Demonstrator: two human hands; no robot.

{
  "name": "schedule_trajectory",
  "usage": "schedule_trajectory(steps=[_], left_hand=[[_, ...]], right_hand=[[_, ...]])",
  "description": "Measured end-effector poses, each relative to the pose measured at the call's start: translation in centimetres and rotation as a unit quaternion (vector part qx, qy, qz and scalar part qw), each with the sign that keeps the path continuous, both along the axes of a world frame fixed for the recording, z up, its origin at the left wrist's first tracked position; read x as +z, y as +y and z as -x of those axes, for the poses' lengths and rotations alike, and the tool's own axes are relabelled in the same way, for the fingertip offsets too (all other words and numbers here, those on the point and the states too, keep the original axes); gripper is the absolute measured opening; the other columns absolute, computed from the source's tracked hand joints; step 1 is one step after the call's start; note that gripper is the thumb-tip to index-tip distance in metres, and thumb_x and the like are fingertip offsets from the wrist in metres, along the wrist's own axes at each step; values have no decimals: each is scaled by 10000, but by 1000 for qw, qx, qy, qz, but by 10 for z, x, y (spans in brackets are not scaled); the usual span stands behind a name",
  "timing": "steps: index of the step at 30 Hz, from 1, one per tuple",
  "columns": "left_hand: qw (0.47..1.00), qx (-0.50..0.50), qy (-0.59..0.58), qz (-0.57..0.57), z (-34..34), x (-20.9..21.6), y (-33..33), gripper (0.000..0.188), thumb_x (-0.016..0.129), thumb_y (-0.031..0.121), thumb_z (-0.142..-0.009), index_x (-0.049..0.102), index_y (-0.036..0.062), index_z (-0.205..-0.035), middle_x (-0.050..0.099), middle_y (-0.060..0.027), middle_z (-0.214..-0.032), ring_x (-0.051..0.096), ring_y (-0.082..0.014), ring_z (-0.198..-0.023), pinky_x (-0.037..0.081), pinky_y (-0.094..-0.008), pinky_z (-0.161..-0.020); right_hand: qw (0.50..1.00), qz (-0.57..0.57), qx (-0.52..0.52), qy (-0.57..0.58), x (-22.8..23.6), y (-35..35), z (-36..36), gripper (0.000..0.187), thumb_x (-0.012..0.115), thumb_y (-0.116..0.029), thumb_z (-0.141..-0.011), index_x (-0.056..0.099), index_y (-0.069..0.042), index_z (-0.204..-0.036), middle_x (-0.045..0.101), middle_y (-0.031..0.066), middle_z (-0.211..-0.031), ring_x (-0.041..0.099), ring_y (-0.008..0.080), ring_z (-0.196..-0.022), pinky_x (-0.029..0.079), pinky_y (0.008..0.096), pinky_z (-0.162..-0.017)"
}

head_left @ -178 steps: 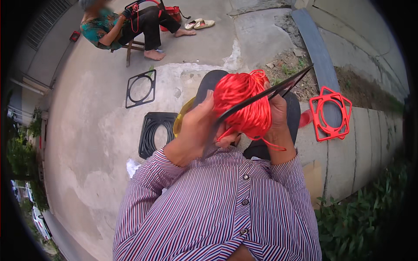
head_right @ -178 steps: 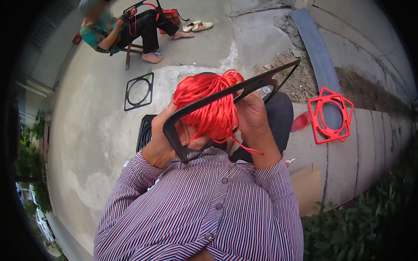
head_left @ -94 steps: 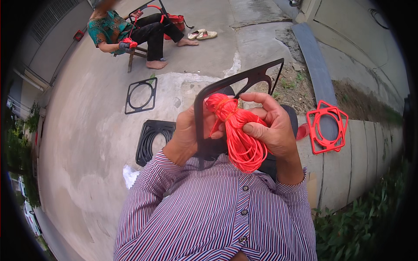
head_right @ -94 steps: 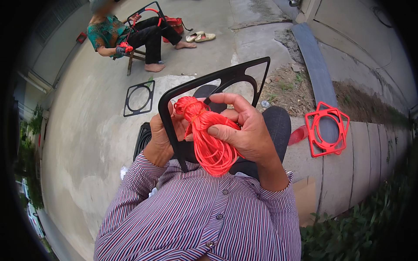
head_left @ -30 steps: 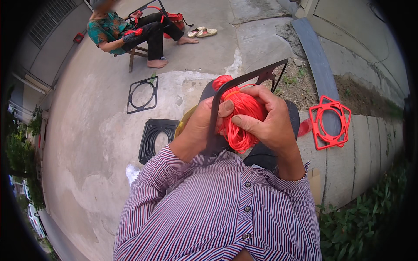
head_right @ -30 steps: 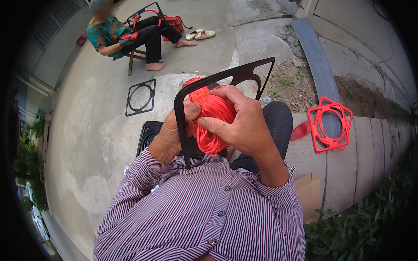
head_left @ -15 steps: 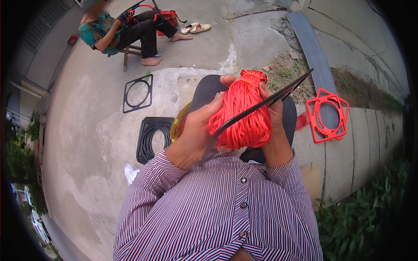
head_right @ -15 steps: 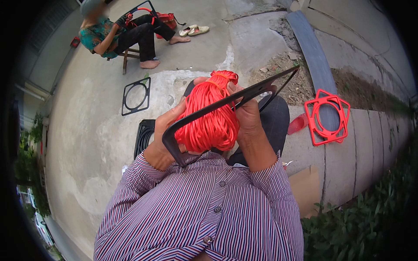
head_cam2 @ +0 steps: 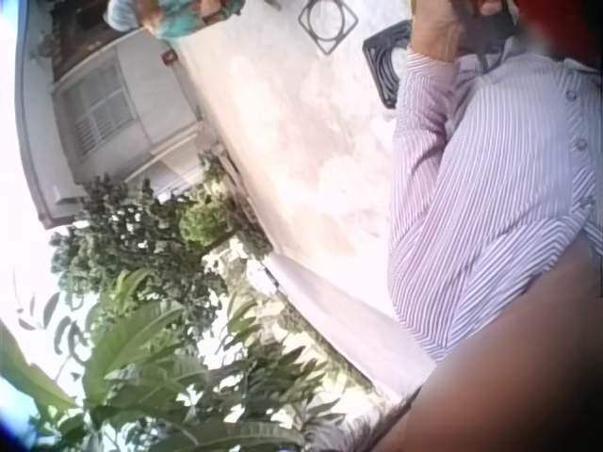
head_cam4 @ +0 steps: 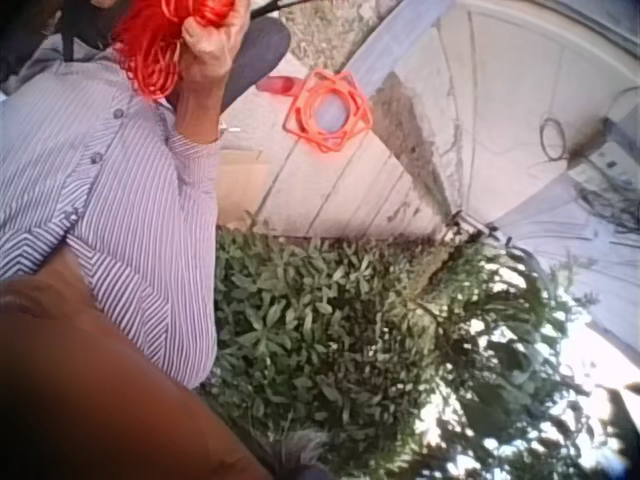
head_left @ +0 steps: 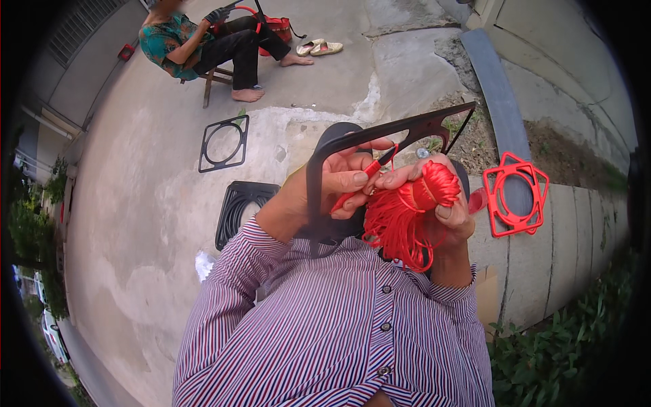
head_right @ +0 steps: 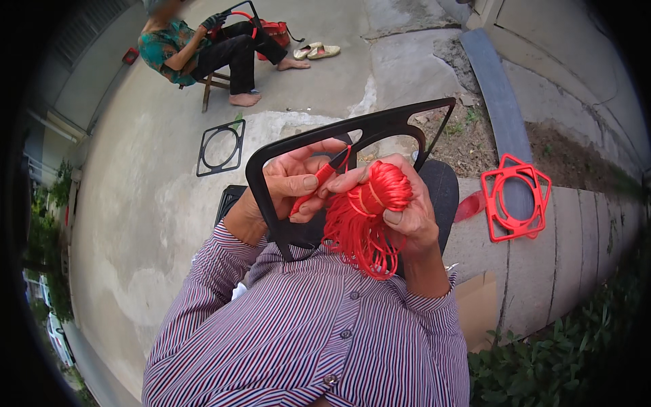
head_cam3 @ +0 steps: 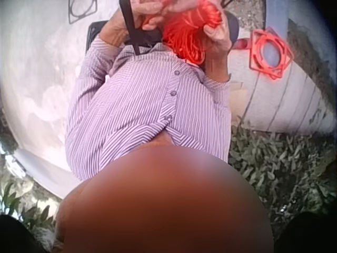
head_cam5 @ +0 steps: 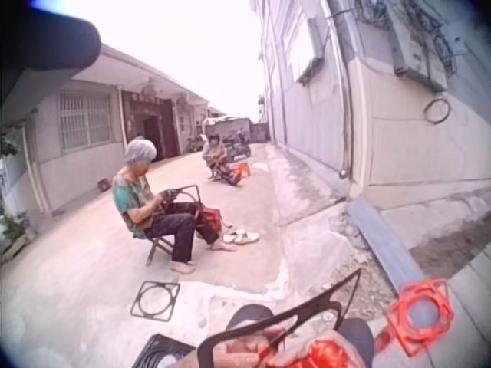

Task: The person assembles red yarn bundles onto black plastic frames by hand.

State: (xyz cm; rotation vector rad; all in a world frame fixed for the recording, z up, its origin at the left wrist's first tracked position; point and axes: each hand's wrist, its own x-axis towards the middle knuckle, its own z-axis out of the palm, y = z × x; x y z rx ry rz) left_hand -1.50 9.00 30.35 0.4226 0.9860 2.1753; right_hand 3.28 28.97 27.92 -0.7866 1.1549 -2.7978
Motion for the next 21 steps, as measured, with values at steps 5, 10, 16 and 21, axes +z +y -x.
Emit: schedule_trajectory(steps=[5, 10, 16, 21], left_hand=[[1000, 15, -1, -7, 10, -9, -6, 486, 634, 72, -884, 426, 31, -1321, 545, -135, -850, 509, -141, -514, 366, -232, -372], [998, 22, 41, -32, 17, -21, -11, 469, 636, 125, -904, 393, 57, -1299, 537, -145, -870, 501, -135, -529, 362, -231, -359], [996, 82, 35, -3, 21, -28, -15, 408, 607, 103, -921, 477, 49, -1304, 564, -150, -899, 521, -142, -546, 387, -222, -362], [992, 111, 54, 13, 16, -31, -24, 346, 596, 103, -928, 545, 40, -1264, 589, -162, -924, 529, -141, -575, 403, -218, -380]], right_hand=[[999, -40, -6, -23, -4, -8, -3, 563, 699, -276, -759, 451, 41, -1152, 615, 270, -1091, 635, 306, -1019, 501, 393, -924], [1000, -23, 8, -15, -8, -9, 0, 555, 695, -282, -806, 430, 38, -1174, 598, 262, -1102, 629, 305, -1028, 509, 393, -912], [995, 62, -8, -74, -19, -10, -2, 498, 655, -246, -871, 431, 10, -1235, 557, 272, -1194, 597, 336, -1096, 477, 435, -970], [985, 124, -69, -101, -32, 3, 14, 485, 584, -288, -927, 448, -10, -1301, 517, 256, -1295, 523, 345, -1207, 401, 473, -1045]])
